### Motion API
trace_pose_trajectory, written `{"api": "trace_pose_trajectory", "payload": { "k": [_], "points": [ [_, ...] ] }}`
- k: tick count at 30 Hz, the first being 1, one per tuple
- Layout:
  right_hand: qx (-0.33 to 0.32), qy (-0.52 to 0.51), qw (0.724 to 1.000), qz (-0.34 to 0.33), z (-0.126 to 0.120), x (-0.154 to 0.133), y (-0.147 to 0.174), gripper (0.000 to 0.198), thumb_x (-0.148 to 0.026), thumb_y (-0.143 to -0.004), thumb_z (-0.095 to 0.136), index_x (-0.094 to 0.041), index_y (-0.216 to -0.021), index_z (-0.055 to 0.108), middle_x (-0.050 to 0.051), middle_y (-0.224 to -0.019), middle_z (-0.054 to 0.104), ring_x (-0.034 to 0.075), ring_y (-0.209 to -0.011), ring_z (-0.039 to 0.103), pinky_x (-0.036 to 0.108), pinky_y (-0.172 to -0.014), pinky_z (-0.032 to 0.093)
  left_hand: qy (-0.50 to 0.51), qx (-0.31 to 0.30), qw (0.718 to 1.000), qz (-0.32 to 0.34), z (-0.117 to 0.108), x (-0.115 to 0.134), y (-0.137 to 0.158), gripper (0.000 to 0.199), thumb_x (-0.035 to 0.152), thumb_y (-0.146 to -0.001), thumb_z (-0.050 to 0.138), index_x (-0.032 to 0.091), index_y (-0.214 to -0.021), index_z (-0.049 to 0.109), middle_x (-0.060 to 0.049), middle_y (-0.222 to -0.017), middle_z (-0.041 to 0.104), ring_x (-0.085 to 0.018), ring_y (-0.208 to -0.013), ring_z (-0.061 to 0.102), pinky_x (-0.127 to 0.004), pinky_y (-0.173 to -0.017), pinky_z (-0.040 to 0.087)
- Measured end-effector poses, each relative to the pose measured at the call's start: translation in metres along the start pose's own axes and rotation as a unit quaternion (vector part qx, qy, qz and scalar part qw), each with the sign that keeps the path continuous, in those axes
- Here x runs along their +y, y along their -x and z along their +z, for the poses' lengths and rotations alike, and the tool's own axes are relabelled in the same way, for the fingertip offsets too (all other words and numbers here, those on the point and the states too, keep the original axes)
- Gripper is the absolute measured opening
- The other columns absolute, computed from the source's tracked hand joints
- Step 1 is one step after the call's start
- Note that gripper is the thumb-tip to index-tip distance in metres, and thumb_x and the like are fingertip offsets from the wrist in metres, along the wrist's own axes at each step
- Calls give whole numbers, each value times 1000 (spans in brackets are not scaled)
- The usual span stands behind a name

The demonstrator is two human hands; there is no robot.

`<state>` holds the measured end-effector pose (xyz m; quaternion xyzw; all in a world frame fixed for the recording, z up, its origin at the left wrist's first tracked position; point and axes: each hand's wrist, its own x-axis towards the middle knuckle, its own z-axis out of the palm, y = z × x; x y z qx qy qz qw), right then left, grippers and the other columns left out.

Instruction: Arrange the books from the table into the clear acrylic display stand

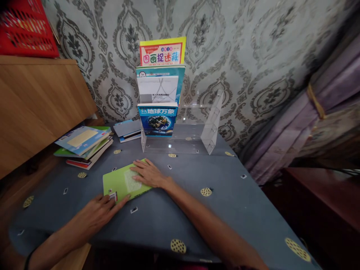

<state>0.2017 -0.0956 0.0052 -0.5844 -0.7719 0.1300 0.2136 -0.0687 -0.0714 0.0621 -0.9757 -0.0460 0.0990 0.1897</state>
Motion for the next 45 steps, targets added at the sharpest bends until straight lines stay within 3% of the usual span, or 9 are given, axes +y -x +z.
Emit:
{"api": "trace_pose_trajectory", "payload": {
  "k": [4, 10, 17, 22, 26, 30, 35, 39, 45],
  "points": [
    [31, -1, 999, 34, -1, 9, 19, 50, -45, -103, 46, -25, -149, 48, 10, -161, 38, 26, -152, 27, 53, -123, 23, -8, 0, 1000, -8, 5, 1, -1, 73, -1, -87, 44, 20, -156, 34, -13, -106, 69, -24, -96, 66, -37, -83, 52],
    [47, -1, 999, 18, 8, -4, 43, 57, -47, -103, 45, -18, -152, 42, 14, -163, 32, 28, -154, 21, 52, -124, 23, -18, -10, 1000, -22, 18, 3, -5, 64, -2, -88, 42, 17, -150, 44, -13, -100, 71, -24, -94, 68, -36, -81, 54],
    [54, -2, 998, 19, 11, -14, 49, 56, -46, -103, 47, -19, -151, 42, 15, -162, 33, 28, -153, 21, 53, -124, 26, 0, 51, 996, -67, 19, 12, -13, 55, -1, -89, 47, 19, -140, 54, -15, -118, 67, -29, -113, 64, -46, -94, 55],
    [43, 0, 998, 34, 9, -21, 49, 58, -45, -102, 49, -13, -149, 44, 20, -161, 34, 31, -153, 22, 53, -123, 26, 13, 35, 993, -109, 10, 20, -37, 60, -2, -89, 45, 19, -144, 51, -19, -137, 61, -34, -124, 60, -49, -93, 58],
    [40, -28, 998, 37, 4, -26, 52, 59, -52, -99, 52, -19, -148, 49, 15, -162, 34, 29, -153, 22, 52, -124, 25, 7, 36, 991, -131, 5, 25, -57, 62, -4, -88, 44, 16, -145, 51, -22, -140, 59, -37, -124, 61, -47, -86, 61],
    [37, -91, 994, 37, -4, -25, 54, 62, -57, -90, 65, -21, -140, 58, 14, -158, 42, 28, -151, 29, 51, -124, 23, -3, 35, 992, -122, 3, 21, -64, 60, -6, -86, 44, 15, -141, 57, -21, -137, 62, -37, -120, 64, -45, -84, 62],
    [107, -205, 972, 42, -3, -17, 52, 52, -52, -79, 79, -23, -122, 71, 13, -137, 65, 26, -137, 52, 52, -122, 25, 40, 37, 990, -128, 6, 7, -52, 64, -9, -84, 38, 17, -138, 58, -16, -132, 67, -30, -123, 64, -39, -87, 61],
    [164, -254, 953, 32, 0, -14, 49, 43, -48, -73, 85, -26, -109, 75, 8, -121, 74, 26, -125, 62, 56, -120, 25, 117, 83, 979, -142, 11, -4, -42, 53, 0, -92, 36, 23, -133, 61, -11, -121, 73, -24, -110, 71, -32, -81, 60],
    [233, -304, 921, 74, -5, -15, 50, 36, -50, -72, 84, -24, -96, 77, 6, -103, 77, 26, -107, 68, 44, -101, 49, 278, 244, 920, -126, -6, -15, -35, 36, 26, -103, 33, 25, -119, 65, -2, -86, 76, -17, -74, 74, -23, -60, 52]
  ]
}}
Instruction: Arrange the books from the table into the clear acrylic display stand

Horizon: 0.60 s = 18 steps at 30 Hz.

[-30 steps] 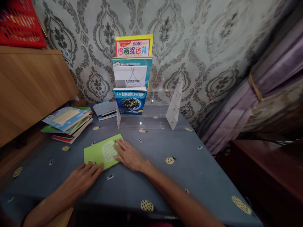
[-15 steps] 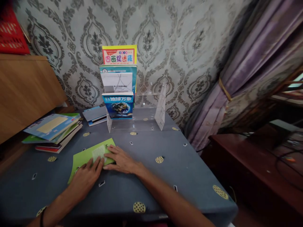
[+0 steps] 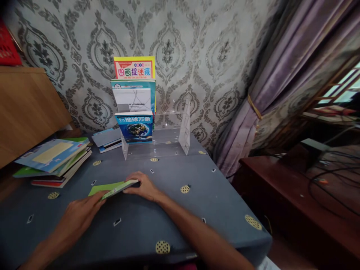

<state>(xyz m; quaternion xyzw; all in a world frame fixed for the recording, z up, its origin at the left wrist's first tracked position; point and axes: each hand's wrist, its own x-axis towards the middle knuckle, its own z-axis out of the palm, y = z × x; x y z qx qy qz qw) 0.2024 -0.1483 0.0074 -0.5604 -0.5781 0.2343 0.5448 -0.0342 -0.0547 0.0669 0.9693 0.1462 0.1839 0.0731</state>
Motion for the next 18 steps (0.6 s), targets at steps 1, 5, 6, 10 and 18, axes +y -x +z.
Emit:
{"api": "trace_pose_trajectory", "payload": {
  "k": [1, 5, 6, 10, 18],
  "points": [
    [20, -10, 1000, 20, -1, -1, 0, 37, -50, -71, 84, -23, -96, 77, 5, -100, 76, 26, -103, 68, 43, -99, 50, 25, 10, 1000, -2, -5, 1, -3, 35, 28, -103, 33, 25, -116, 65, 0, -79, 74, -16, -67, 72, -22, -57, 50],
    [88, -100, 988, 76, -5, -3, -2, 53, -50, -63, 87, -23, -107, 72, 3, -101, 74, 24, -97, 69, 38, -91, 54, 108, 9, 994, -27, -24, 6, -15, 33, 34, -103, 34, 24, -110, 65, 3, -73, 69, -13, -59, 64, -22, -56, 44],
    [100, -133, 983, 79, -5, -4, -3, 60, -50, -62, 88, -24, -112, 70, 2, -103, 73, 23, -96, 68, 36, -87, 55, 123, 10, 992, -33, -27, 6, -17, 33, 35, -103, 34, 24, -108, 64, 3, -73, 68, -13, -59, 62, -22, -57, 43],
    [137, -267, 950, 90, -2, -8, -5, 76, -52, -59, 89, -26, -124, 62, 0, -98, 70, 16, -76, 66, 28, -67, 57, 178, 20, 982, -53, -35, 13, -27, 32, 39, -102, 36, 22, -98, 63, 4, -68, 60, -11, -57, 55, -22, -56, 38],
    [64, -282, 951, 110, 10, -12, -4, 50, -62, -62, 84, -19, -85, 71, 5, -90, 74, 15, -66, 61, 23, -50, 52, 402, 87, 903, -123, -21, 19, -60, 36, 50, -94, 50, 16, -85, 61, 0, -76, 60, -13, -70, 55, -21, -62, 43]
  ]
}}
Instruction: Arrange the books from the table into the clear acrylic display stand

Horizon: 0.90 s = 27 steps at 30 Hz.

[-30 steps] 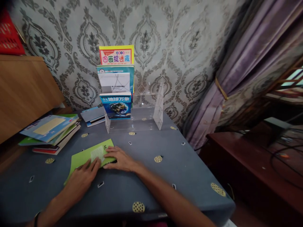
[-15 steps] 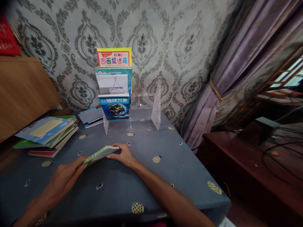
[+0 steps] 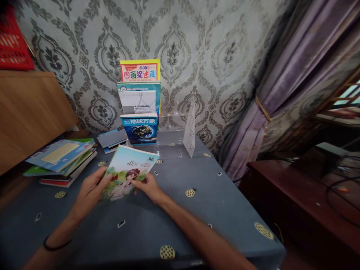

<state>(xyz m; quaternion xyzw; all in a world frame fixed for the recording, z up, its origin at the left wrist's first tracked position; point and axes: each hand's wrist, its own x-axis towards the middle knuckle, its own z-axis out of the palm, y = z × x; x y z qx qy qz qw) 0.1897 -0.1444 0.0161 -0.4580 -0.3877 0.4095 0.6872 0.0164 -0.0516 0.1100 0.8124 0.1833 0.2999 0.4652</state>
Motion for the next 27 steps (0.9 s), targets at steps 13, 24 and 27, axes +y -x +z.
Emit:
{"api": "trace_pose_trajectory", "payload": {
  "k": [13, 24, 27],
  "points": [
    [42, 231, 967, -99, -19, -7, 2, 40, -49, -82, 71, -18, -107, 76, 5, -96, 78, 16, -66, 64, 27, -57, 55, 253, 160, 952, -67, 22, -74, -39, 54, 66, -64, 79, 14, -77, 70, -3, -68, 70, -17, -65, 63, -25, -61, 52],
    [-14, 274, 960, -55, -26, 8, 1, 43, -50, -80, 75, -21, -113, 75, 3, -112, 77, 27, -103, 71, 39, -91, 56, 314, 0, 933, -178, 29, -100, -27, 50, 40, -52, 92, 13, -91, 77, -9, -87, 79, -28, -82, 74, -40, -78, 62],
    [-17, 284, 957, -53, -27, 6, 2, 43, -52, -80, 75, -21, -111, 76, 4, -112, 77, 28, -103, 71, 40, -90, 56, 299, -9, 936, -188, 26, -103, -28, 50, 36, -53, 93, 13, -95, 78, -10, -94, 79, -29, -89, 74, -41, -87, 60]
  ]
}}
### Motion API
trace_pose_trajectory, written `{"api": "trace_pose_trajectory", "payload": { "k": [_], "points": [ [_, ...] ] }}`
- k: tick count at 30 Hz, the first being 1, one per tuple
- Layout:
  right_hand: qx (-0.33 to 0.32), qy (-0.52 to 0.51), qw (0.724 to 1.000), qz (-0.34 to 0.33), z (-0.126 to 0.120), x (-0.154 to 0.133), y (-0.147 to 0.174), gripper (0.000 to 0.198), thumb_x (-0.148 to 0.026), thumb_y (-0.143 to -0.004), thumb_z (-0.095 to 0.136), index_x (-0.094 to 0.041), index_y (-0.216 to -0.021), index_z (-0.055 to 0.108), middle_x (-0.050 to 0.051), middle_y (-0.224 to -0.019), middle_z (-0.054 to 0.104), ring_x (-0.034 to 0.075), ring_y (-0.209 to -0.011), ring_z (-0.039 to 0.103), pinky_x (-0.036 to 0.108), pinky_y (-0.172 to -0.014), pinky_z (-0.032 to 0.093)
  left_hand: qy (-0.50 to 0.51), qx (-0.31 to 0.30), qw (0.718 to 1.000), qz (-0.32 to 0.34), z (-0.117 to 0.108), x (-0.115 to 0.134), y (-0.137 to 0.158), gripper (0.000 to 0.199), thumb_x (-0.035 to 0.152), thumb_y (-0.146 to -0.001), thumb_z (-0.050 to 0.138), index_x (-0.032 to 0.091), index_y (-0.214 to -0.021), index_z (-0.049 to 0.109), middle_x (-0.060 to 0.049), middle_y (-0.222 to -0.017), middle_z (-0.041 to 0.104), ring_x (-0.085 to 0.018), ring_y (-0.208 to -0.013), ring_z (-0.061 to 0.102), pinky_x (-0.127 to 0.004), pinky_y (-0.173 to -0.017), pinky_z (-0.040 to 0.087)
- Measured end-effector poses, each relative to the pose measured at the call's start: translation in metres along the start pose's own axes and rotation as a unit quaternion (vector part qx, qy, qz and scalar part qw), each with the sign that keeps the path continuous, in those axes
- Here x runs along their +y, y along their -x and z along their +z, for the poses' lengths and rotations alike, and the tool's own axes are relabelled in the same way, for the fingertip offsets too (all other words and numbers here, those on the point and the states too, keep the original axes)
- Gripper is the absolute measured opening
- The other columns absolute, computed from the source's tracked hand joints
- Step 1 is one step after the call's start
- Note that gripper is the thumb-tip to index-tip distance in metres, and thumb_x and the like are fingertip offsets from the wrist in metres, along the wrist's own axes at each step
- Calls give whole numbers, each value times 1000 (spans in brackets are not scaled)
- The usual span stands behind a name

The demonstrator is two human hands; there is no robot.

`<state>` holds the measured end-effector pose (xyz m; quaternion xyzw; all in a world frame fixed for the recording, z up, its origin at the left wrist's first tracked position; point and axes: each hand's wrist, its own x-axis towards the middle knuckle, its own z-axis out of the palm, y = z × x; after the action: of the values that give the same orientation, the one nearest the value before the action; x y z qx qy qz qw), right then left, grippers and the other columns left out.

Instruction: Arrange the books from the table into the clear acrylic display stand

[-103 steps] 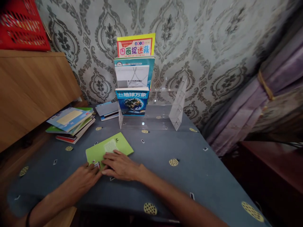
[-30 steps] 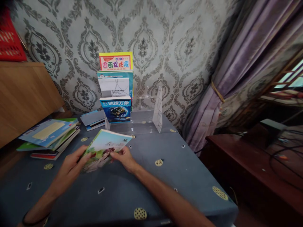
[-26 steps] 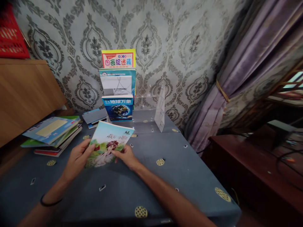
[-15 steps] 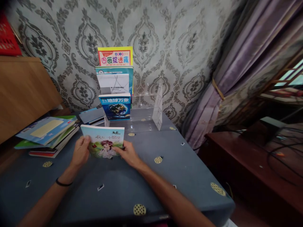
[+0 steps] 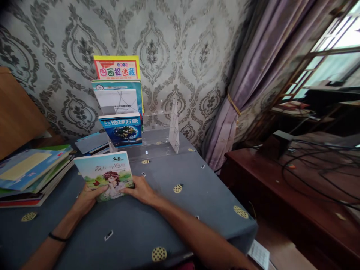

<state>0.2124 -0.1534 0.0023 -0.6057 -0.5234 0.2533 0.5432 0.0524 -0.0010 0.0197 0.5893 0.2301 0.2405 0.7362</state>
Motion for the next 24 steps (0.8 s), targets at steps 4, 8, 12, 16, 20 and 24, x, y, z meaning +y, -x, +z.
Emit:
{"api": "trace_pose_trajectory", "payload": {
  "k": [4, 8, 12, 16, 20, 24],
  "points": [
    [-2, 2, 1000, -8, -1, 2, 2, 43, -53, -82, 72, -23, -112, 77, 3, -113, 77, 28, -104, 72, 40, -92, 55, -19, 11, 1000, 2, -2, -2, 1, 51, 35, -50, 93, 14, -94, 78, -11, -99, 79, -31, -94, 74, -44, -93, 58],
    [2, 12, 1000, -13, -1, 2, 3, 41, -49, -85, 71, -23, -116, 75, 2, -115, 77, 27, -104, 72, 39, -92, 55, -39, 8, 999, 4, -2, -2, 3, 51, 38, -52, 92, 14, -95, 79, -11, -100, 79, -32, -96, 74, -46, -97, 57],
    [9, 18, 1000, -13, -1, 1, 3, 41, -50, -84, 72, -23, -116, 75, 2, -113, 78, 27, -103, 72, 38, -90, 56, -54, -2, 999, -2, -5, -4, 0, 52, 40, -54, 91, 14, -97, 79, -10, -102, 79, -32, -98, 73, -47, -100, 55],
    [8, 19, 1000, -13, -2, 0, 4, 41, -49, -86, 70, -25, -119, 74, 1, -117, 76, 26, -106, 71, 37, -92, 55, -60, -6, 998, -9, -6, -4, -2, 52, 41, -53, 92, 13, -96, 79, -12, -98, 79, -33, -97, 73, -48, -100, 55],
    [-3, 14, 1000, -17, -2, -2, 5, 41, -51, -88, 68, -26, -120, 73, 0, -120, 75, 26, -110, 69, 35, -95, 53, -52, 13, 999, -11, -4, 0, -1, 53, 42, -51, 92, 12, -92, 78, -11, -96, 79, -34, -99, 73, -46, -96, 57],
    [2, 17, 1000, -8, -2, -9, 5, 43, -52, -89, 67, -25, -122, 71, 2, -121, 75, 27, -111, 69, 37, -94, 53, -7, 27, 999, -25, -3, 1, 2, 62, 44, -48, 94, 14, -99, 74, -10, -94, 79, -34, -97, 73, -43, -87, 62]
  ]
}}
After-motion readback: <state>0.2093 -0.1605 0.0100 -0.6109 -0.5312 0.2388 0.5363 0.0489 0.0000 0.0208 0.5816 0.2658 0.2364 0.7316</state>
